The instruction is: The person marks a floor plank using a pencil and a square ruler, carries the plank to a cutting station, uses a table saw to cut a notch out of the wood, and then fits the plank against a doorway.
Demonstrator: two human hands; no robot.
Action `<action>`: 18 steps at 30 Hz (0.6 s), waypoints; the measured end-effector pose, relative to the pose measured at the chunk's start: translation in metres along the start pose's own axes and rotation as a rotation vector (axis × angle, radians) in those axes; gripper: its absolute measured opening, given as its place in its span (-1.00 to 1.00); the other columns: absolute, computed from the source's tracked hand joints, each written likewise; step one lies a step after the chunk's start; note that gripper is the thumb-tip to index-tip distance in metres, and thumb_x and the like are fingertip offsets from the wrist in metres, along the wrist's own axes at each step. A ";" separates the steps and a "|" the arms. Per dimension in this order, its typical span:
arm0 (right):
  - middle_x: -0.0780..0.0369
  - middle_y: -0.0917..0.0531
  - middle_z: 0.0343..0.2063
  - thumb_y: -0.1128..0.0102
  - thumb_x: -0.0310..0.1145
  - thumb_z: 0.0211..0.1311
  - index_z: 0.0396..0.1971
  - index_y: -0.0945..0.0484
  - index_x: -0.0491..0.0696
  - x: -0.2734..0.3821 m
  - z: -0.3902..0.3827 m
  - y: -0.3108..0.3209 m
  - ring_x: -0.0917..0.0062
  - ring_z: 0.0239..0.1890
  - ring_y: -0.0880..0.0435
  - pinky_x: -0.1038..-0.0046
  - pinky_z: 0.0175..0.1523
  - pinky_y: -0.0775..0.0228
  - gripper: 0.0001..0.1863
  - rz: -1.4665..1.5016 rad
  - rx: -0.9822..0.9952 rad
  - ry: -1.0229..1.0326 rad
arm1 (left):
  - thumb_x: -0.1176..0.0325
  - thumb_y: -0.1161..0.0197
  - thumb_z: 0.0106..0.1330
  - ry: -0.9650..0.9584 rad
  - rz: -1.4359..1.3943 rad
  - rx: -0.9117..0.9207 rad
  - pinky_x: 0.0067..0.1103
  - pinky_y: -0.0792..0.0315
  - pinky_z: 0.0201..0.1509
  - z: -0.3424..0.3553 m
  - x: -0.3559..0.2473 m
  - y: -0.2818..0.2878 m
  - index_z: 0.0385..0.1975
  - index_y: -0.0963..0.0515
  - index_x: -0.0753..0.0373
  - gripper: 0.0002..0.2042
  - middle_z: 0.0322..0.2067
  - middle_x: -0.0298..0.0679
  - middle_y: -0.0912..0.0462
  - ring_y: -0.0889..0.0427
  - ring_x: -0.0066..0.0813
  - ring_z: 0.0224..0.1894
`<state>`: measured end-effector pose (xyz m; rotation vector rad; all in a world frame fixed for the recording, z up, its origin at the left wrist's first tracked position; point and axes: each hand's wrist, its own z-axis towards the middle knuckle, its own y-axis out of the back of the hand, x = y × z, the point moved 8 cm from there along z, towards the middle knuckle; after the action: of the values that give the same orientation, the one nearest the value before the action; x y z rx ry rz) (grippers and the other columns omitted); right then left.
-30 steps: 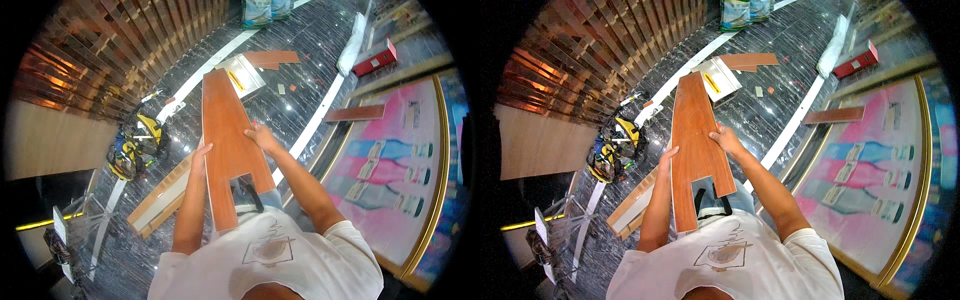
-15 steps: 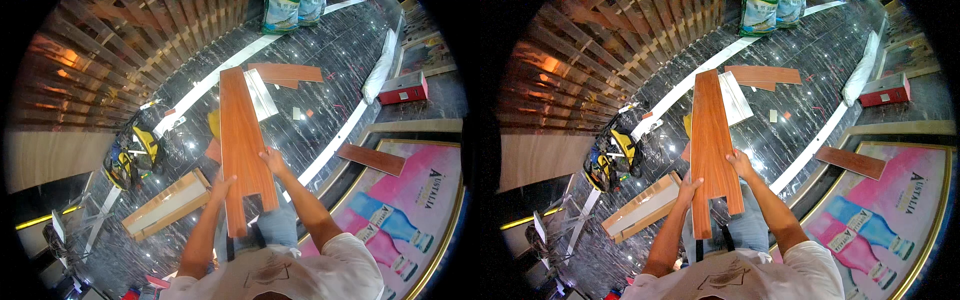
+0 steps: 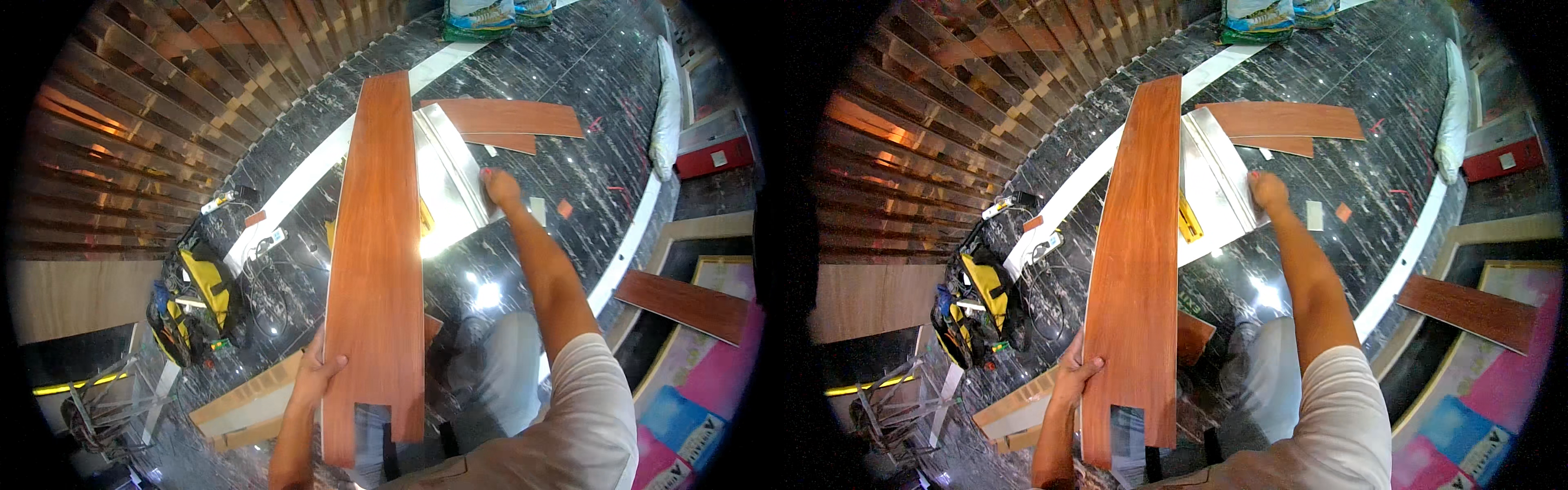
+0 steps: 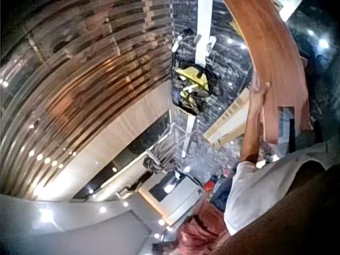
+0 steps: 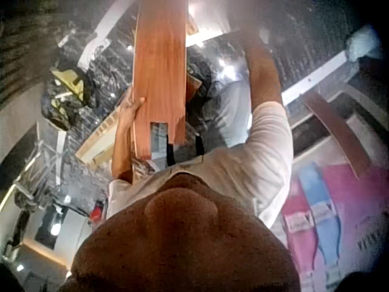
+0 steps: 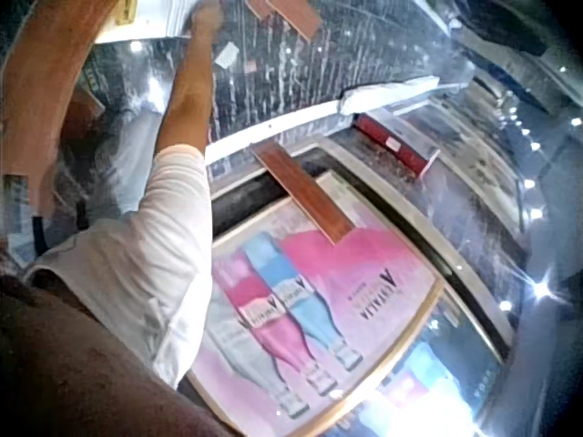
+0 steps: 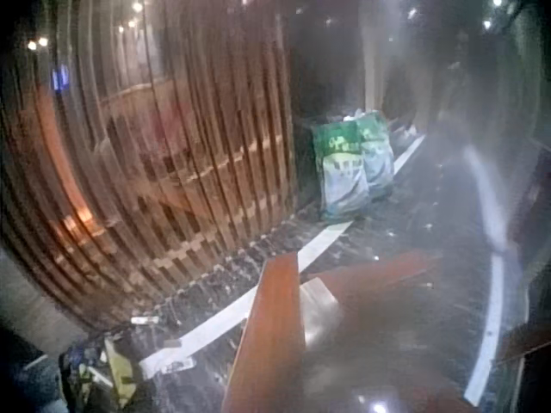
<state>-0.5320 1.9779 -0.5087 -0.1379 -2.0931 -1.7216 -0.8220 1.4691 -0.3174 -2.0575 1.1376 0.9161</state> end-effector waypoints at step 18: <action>-0.27 -0.66 -0.28 0.08 0.22 0.47 -0.31 -0.70 -0.28 -0.025 -0.132 -0.067 -0.25 -0.14 -0.64 -0.04 0.01 -0.43 -0.25 0.426 -0.264 -0.272 | 0.33 -0.47 0.22 -0.253 0.207 0.287 -0.42 -0.31 0.43 0.218 -0.013 0.000 0.50 -0.13 0.44 -0.12 0.34 -0.02 -0.45 -0.47 -0.25 0.35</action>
<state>-0.4979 1.8417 -0.5605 -0.8735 -1.8205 -1.7688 -0.8869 1.6428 -0.4319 -1.5689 1.2756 1.0129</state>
